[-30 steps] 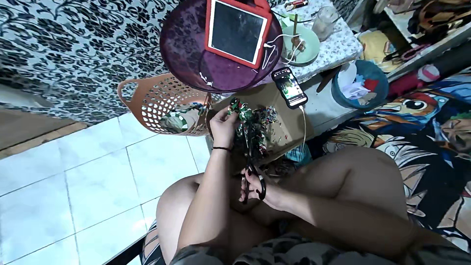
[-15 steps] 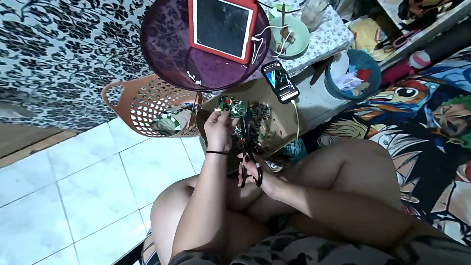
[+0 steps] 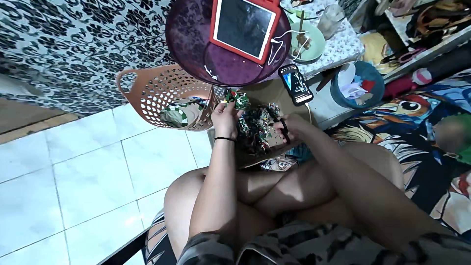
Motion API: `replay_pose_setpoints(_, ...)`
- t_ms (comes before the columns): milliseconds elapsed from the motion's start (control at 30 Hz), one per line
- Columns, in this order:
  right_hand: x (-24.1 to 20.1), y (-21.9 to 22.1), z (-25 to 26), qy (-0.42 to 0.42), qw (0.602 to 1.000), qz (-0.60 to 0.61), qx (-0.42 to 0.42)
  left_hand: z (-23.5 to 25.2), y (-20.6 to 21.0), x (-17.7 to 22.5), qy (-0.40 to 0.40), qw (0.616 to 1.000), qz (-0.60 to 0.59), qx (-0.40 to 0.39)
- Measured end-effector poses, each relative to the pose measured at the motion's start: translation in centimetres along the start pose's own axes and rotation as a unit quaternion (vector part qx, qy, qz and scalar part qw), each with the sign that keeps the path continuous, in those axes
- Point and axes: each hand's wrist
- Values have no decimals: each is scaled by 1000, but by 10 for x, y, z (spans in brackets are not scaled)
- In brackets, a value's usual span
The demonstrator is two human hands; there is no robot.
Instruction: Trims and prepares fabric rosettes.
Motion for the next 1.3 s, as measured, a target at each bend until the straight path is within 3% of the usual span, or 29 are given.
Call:
replay_pose_setpoints(133, 17, -12, 75, 40, 993, -43, 102, 4, -4, 0, -10, 1000, -19, 2)
replay_pose_setpoints(267, 39, 2, 109, 49, 986, -73, 142, 2, -10, 6, -13, 1000, -24, -8)
replay_pose_setpoints(433, 44, 23, 118, 78, 986, -133, 69, 8, -10, 7, -8, 999, -35, -9)
replay_pose_setpoints(633, 42, 57, 105, 41, 996, -80, -8, 7, -7, 1, -19, 999, -23, -17)
replay_pose_setpoints(767, 36, 75, 96, 45, 985, -139, -94, 6, -9, 1, -17, 1000, -15, -21)
replay_pose_setpoints(900, 28, 74, 68, 35, 984, -107, -139, 7, -10, 2, -21, 1000, -5, -19)
replay_pose_setpoints(1100, 12, 20, 51, -8, 997, -62, -48, 7, -10, 4, -20, 1000, -13, -14)
replay_pose_setpoints(1200, 11, 4, 69, -11, 996, -74, 56, 6, -10, 6, -22, 999, -20, -17)
replay_pose_setpoints(1300, 26, 2, 101, -4, 992, -74, 102, 6, -10, 8, -21, 999, -26, -22)
Point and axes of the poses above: each hand's wrist, its own z-axis towards the middle knuckle, its own y-axis out of the palm, x = y × z, and after that the axes turned 14 degrees about -x, right-handed
